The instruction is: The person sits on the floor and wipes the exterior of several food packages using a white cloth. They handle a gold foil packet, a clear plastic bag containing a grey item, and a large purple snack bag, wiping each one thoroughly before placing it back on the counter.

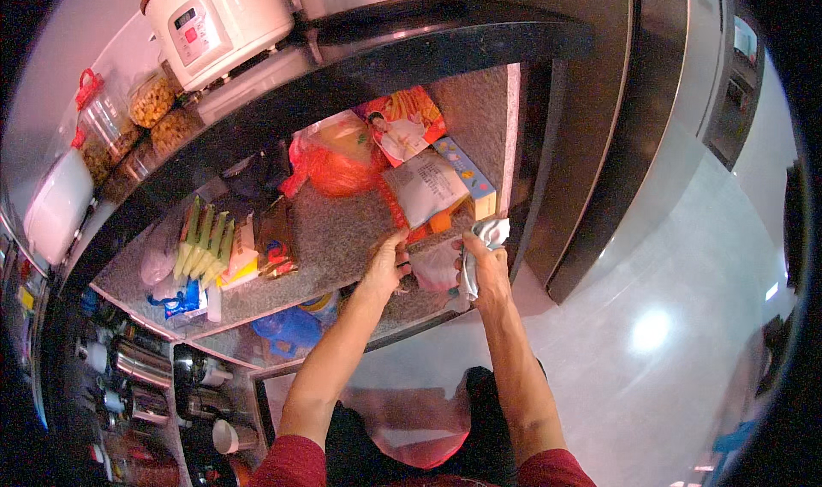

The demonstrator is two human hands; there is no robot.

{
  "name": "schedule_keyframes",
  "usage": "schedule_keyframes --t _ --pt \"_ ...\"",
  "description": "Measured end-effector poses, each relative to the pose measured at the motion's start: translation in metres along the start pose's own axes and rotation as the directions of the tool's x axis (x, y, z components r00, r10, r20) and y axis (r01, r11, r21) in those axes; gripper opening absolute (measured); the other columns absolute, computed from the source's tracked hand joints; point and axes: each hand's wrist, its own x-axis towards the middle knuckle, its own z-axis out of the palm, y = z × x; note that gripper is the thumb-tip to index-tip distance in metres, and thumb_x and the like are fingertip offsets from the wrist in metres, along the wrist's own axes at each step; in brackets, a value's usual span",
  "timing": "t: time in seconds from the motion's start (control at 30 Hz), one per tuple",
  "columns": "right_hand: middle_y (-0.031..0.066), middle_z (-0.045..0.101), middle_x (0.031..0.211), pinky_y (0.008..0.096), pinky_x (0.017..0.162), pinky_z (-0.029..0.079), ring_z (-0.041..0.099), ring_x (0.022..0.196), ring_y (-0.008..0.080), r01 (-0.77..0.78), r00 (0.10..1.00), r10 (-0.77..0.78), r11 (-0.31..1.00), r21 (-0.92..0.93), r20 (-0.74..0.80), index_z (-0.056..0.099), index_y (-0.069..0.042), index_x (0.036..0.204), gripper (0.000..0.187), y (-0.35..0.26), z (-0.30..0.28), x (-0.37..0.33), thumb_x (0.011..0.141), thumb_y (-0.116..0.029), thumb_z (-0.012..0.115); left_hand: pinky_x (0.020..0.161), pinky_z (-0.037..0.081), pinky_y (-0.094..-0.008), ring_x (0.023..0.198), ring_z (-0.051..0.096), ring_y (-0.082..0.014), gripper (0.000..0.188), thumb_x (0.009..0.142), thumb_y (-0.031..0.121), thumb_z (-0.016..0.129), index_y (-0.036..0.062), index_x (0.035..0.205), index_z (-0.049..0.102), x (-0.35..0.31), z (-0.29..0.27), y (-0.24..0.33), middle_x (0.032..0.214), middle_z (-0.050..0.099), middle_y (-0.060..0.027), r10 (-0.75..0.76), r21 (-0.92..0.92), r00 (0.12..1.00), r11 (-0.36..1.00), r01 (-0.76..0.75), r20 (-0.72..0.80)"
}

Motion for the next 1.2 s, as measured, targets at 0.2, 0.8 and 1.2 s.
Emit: schedule_keyframes --t 0.2,0.8,1.2 --pt "0.0057 0.054 0.056 0.0256 0.034 0.038 0.05 0.042 0.0134 0.003 0.999 -0.004 1.0 -0.022 -0.039 0.06 -0.001 0.081 0.027 0.014 0.006 0.013 0.076 -0.028 0.063 0.061 0.044 -0.0345 0.077 0.05 -0.0134 0.025 0.069 0.028 0.071 0.0126 0.082 0.057 -0.01 -0.032 -0.001 0.08 0.053 0.0009 0.113 0.023 0.993 0.993 -0.114 0.038" --pt "0.0048 0.057 0.072 0.0298 0.049 0.042 0.053 0.058 0.0142 -0.057 0.997 0.063 0.984 -0.167 0.034 0.056 -0.004 0.087 0.026 0.034 0.006 0.024 0.076 -0.025 0.066 0.087 0.041 -0.0335 0.101 0.052 -0.0213 0.034 0.083 0.017 0.057 -0.0004 0.112 0.053 0.081 0.012 0.079 0.111 0.056 -0.0104 0.548 0.349 0.836 0.776 -0.525 0.038" --pt "0.0031 0.058 0.076 0.0298 0.061 0.044 0.053 0.067 0.0134 -0.082 0.994 0.092 0.985 -0.152 0.057 0.056 -0.004 0.091 0.026 0.016 -0.011 0.02 0.077 -0.024 0.065 0.087 0.041 -0.0324 0.104 0.052 -0.0208 0.042 0.081 0.019 0.061 0.0079 0.12 0.049 0.141 0.095 0.096 0.116 0.055 -0.0052 0.624 0.297 0.781 0.753 -0.587 -0.037"
